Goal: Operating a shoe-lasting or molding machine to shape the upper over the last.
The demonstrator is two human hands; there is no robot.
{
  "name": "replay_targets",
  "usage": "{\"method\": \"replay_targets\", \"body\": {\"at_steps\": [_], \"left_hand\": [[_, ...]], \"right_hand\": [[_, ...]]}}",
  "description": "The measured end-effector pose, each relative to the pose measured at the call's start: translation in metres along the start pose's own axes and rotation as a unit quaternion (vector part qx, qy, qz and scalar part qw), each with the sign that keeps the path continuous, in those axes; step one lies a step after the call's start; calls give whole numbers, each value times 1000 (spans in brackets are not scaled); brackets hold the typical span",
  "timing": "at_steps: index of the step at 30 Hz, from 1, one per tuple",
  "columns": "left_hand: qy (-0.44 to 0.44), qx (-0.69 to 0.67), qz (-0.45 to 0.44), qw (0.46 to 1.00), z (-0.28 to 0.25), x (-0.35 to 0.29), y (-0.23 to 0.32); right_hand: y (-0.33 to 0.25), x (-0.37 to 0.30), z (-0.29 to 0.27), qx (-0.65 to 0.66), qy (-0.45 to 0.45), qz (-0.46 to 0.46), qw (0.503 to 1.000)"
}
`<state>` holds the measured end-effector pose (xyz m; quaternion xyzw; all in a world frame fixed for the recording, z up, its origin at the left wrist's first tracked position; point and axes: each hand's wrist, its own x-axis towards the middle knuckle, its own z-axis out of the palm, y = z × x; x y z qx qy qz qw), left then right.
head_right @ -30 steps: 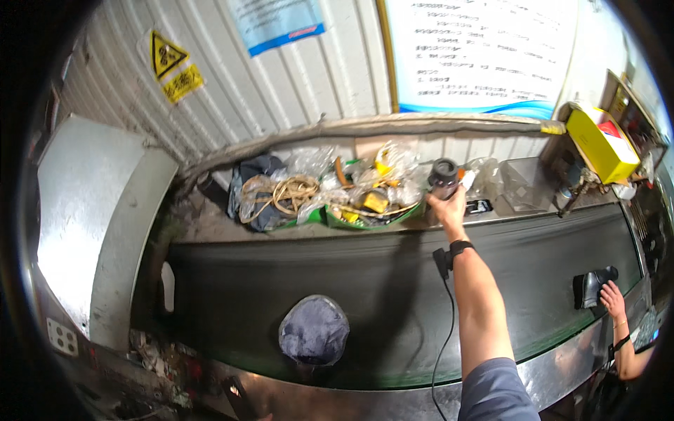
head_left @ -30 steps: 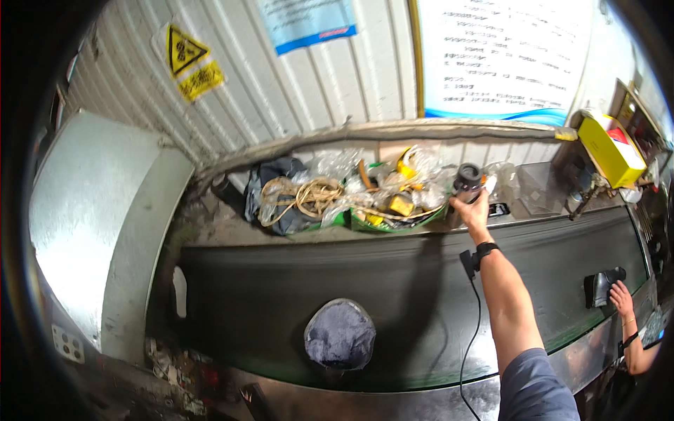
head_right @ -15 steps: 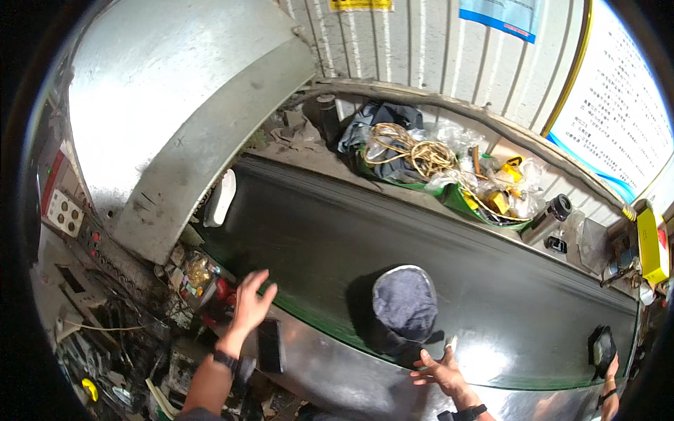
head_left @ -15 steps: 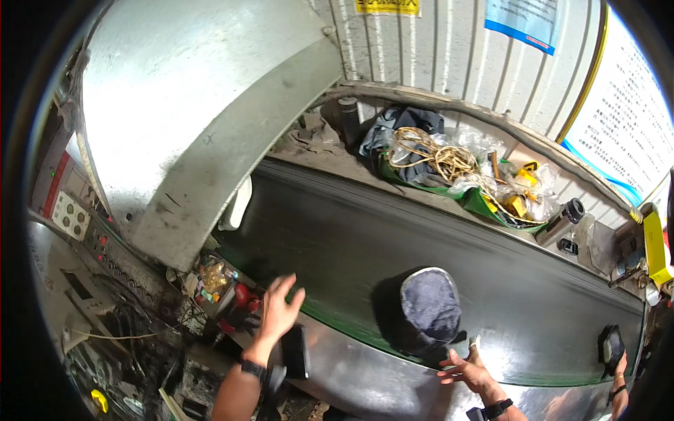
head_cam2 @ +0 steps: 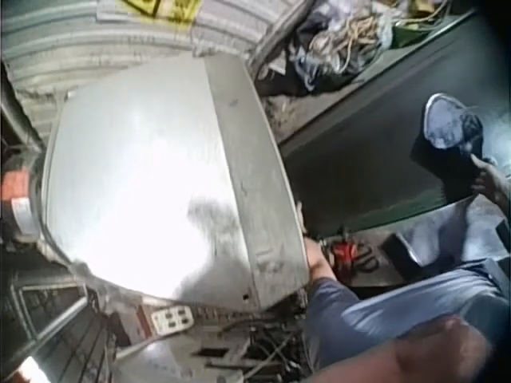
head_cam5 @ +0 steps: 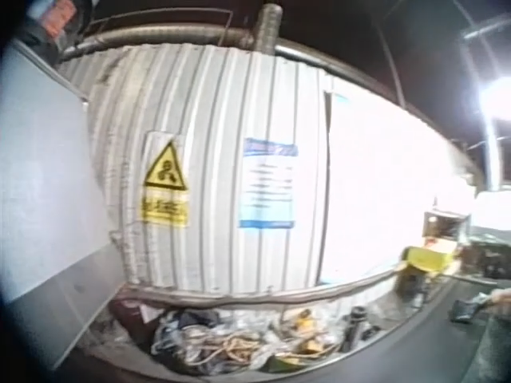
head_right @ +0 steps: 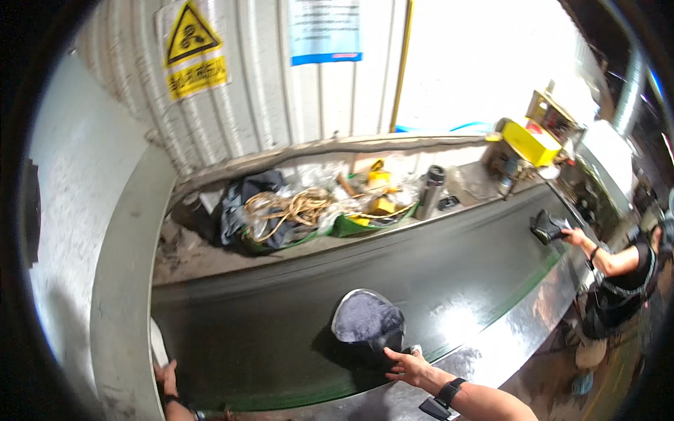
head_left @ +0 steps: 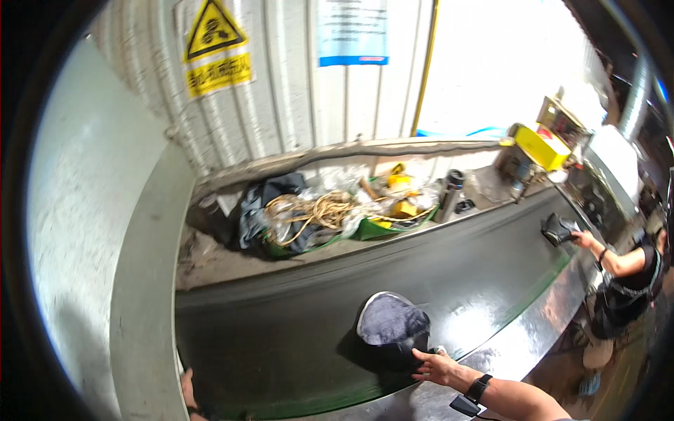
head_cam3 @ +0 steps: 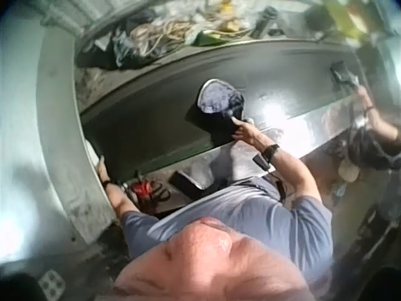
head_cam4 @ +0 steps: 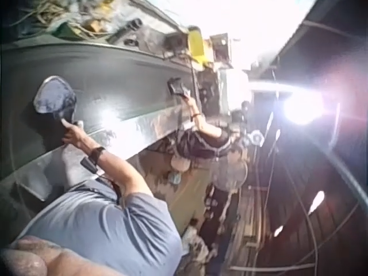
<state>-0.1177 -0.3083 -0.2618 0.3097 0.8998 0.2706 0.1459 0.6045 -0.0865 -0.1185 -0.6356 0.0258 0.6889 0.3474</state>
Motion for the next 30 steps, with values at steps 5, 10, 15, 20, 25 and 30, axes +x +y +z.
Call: {"method": "replay_targets", "body": {"at_steps": [5,10,15,20,25,30], "left_hand": [[-13,-40,-11,999,20,94,62],[14,-67,-46,997,9,107,172],[-30,84,70,994,32,-16,290],[11,6,151,988,1,4,267],[-33,-36,89,995,32,-55,302],[21,11,105,994,47,-48,296]], "right_hand": [[-38,-26,-48,83,46,-190,977],[-52,-92,-135,108,-50,-152,981],[-3,-102,-209,248,-90,-186,946],[5,-154,-222,202,-195,-137,950],[47,-154,-262,220,-122,-154,956],[57,-166,-271,232,-152,-182,943]]}}
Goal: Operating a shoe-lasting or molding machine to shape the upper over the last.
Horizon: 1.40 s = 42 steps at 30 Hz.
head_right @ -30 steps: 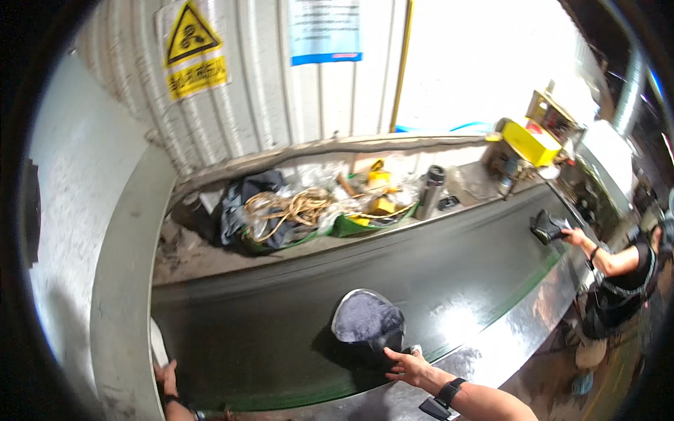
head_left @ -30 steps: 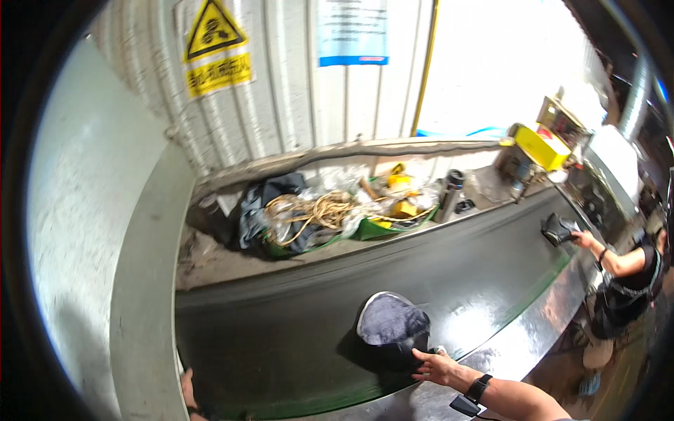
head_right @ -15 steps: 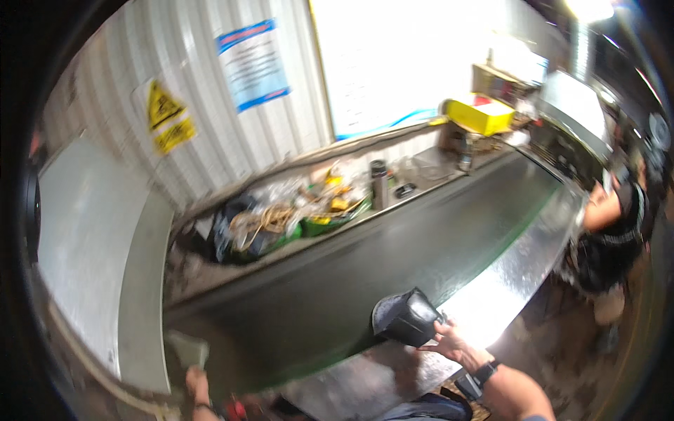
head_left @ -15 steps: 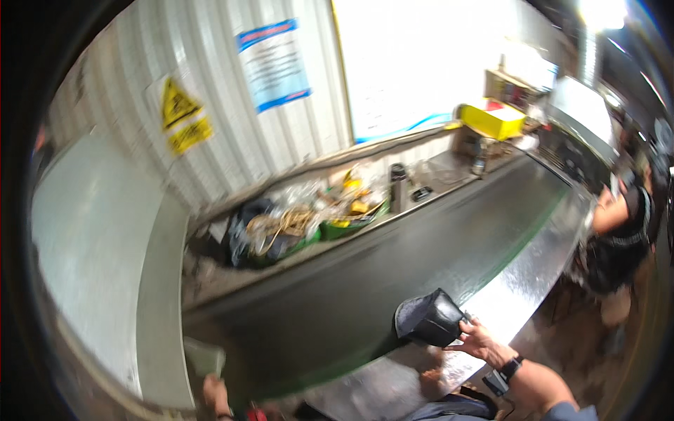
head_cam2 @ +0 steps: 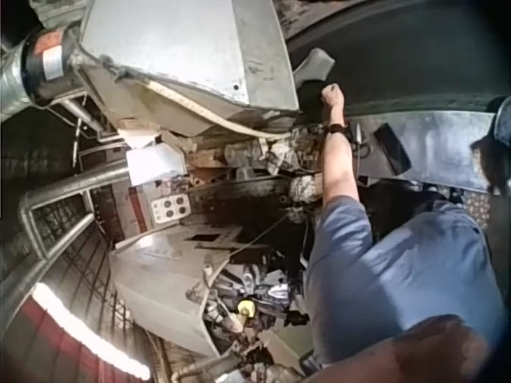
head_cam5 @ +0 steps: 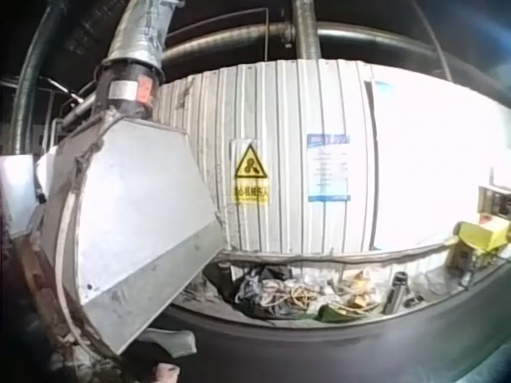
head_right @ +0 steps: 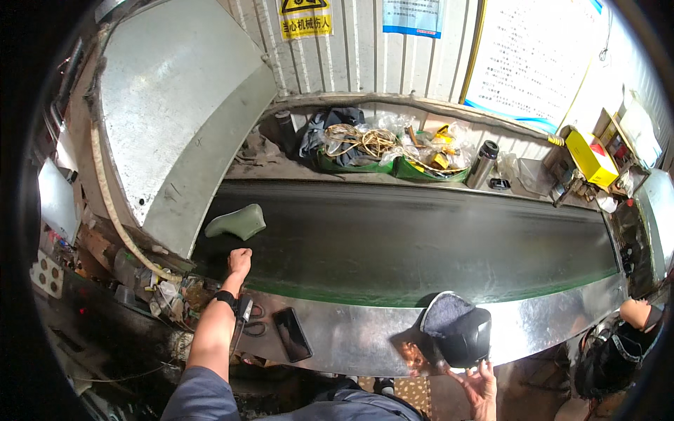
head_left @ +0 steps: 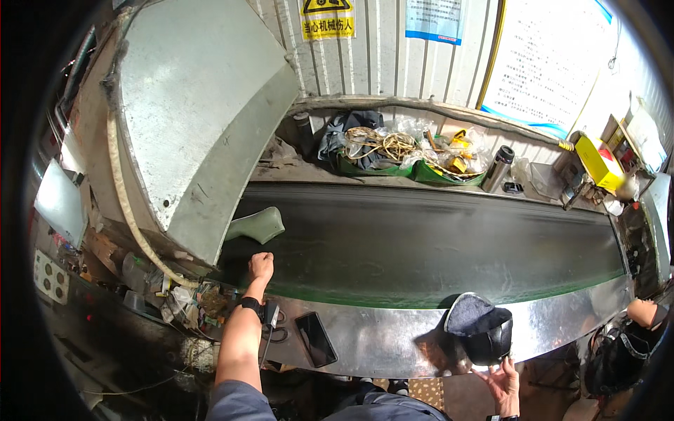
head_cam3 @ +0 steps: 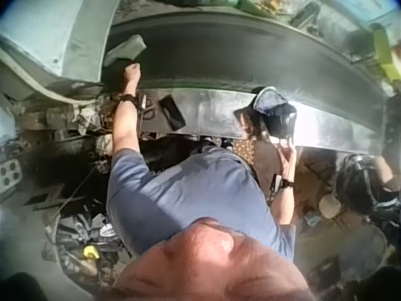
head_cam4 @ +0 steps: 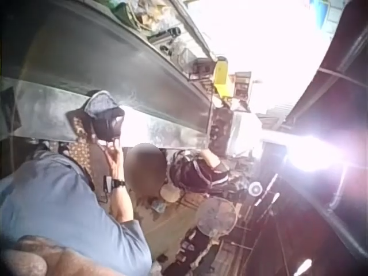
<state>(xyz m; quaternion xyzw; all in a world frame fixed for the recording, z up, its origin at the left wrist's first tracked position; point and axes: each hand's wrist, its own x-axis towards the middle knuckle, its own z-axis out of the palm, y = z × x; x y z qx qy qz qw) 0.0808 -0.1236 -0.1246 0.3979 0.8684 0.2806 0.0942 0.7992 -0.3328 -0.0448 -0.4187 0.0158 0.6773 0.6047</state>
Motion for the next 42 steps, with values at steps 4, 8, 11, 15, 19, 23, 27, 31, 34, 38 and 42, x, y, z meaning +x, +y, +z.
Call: {"method": "replay_targets", "body": {"at_steps": [4,8,11,15,19,23,27,31,34,38,42], "left_hand": [[-38,3,23,999,42,18,44],[-44,62,89,993,72,65,61],[-6,122,169,978,71,112,50],[-38,218,171,960,82,139,59],[-51,189,136,971,68,136,77],[138,261,137,945,50,65,54],[72,5,-350,934,20,24,42],[32,-83,-154,984,-18,30,-68],[-41,249,-16,968,-35,-29,65],[27,137,396,908,-72,-125,141],[-65,72,548,831,-35,-247,196]], "right_hand": [[4,0,-14,-32,63,-35,997],[15,-2,2,-20,108,-53,993],[24,-5,21,-40,111,-65,991],[35,-6,43,-60,159,-51,984],[36,1,40,-21,158,-48,986],[35,-3,40,-39,151,-60,986],[29,-20,41,-45,59,-76,994],[21,3,42,-11,-18,-23,1000],[17,15,-29,69,-13,-30,997],[6,35,-26,-3,0,-3,1000],[2,58,-47,44,6,40,998]]}}
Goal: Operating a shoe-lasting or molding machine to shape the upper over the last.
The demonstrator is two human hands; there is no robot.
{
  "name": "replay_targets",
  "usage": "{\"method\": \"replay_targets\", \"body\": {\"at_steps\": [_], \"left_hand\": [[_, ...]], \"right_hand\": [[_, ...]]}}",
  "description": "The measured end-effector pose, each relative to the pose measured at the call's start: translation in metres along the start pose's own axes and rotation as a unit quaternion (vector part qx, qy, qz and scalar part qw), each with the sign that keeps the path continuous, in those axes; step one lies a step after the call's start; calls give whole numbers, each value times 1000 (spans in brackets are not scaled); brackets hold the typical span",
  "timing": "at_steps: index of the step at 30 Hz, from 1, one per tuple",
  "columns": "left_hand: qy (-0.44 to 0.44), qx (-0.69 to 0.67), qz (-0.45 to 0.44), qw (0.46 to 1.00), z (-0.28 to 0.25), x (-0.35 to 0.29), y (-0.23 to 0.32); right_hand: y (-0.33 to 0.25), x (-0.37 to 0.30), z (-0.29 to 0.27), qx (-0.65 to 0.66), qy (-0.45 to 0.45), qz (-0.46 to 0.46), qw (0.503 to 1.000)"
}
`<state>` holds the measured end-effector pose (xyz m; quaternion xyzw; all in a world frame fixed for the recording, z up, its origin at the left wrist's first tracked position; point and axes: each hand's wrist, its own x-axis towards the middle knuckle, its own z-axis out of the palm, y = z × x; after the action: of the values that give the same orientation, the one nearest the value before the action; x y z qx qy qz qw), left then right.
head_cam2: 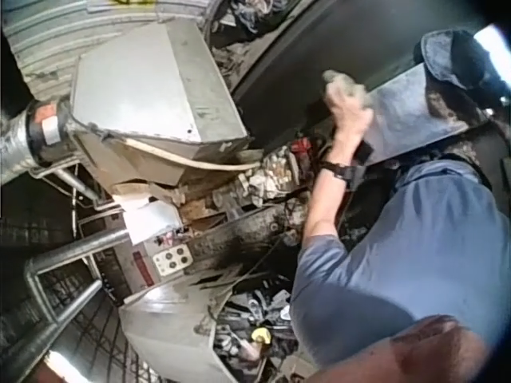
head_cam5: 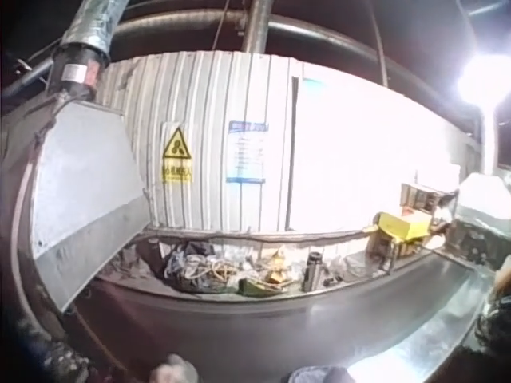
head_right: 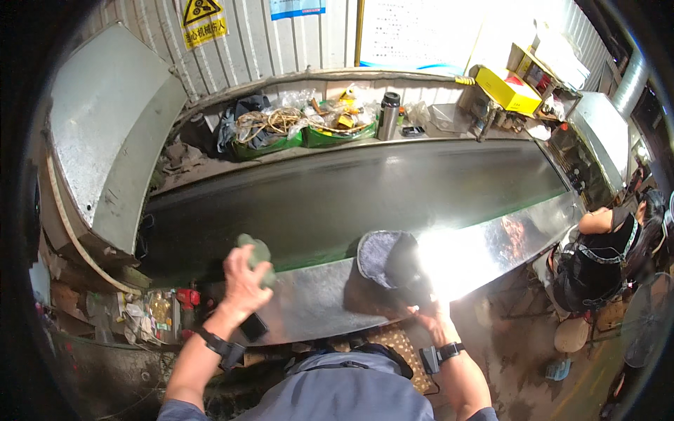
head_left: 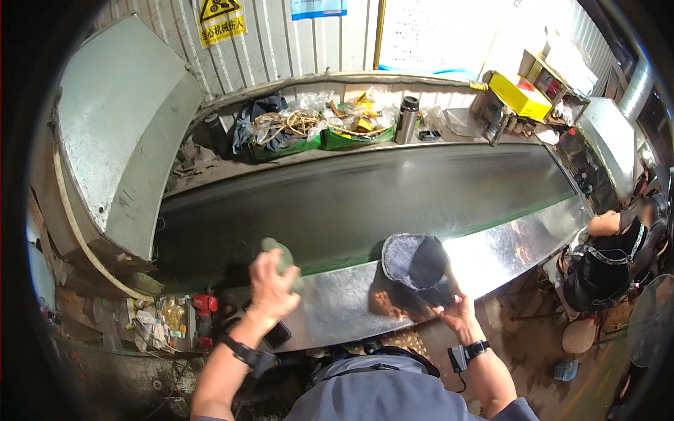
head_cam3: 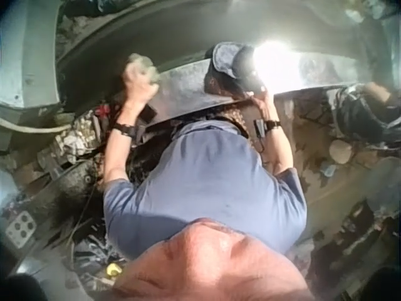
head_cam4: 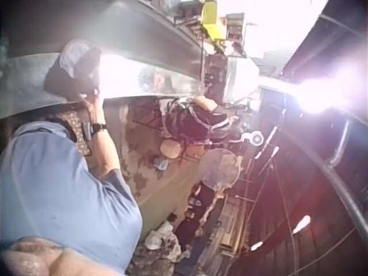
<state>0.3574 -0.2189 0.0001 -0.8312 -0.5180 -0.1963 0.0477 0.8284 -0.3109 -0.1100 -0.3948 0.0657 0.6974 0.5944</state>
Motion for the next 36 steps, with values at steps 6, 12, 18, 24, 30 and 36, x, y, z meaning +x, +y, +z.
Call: {"method": "replay_targets", "body": {"at_steps": [6,12,18,24,30,36], "left_hand": [[37,-61,257,964,59,-47,146],[-97,-499,32,861,66,-28,158],[-188,-660,-507,521,77,19,82],[-14,-348,-422,837,152,29,61],[30,-282,-440,852,169,6,78],[-113,-317,-552,763,142,-12,101]], "right_hand": [[1,-23,32,-60,76,-43,994],[-3,-67,46,-328,10,-232,916],[59,-123,69,-690,-286,-412,521],[133,-68,34,-652,-196,-474,559],[126,-59,29,-582,-233,-309,715],[91,-83,11,-624,-231,-165,728]]}}
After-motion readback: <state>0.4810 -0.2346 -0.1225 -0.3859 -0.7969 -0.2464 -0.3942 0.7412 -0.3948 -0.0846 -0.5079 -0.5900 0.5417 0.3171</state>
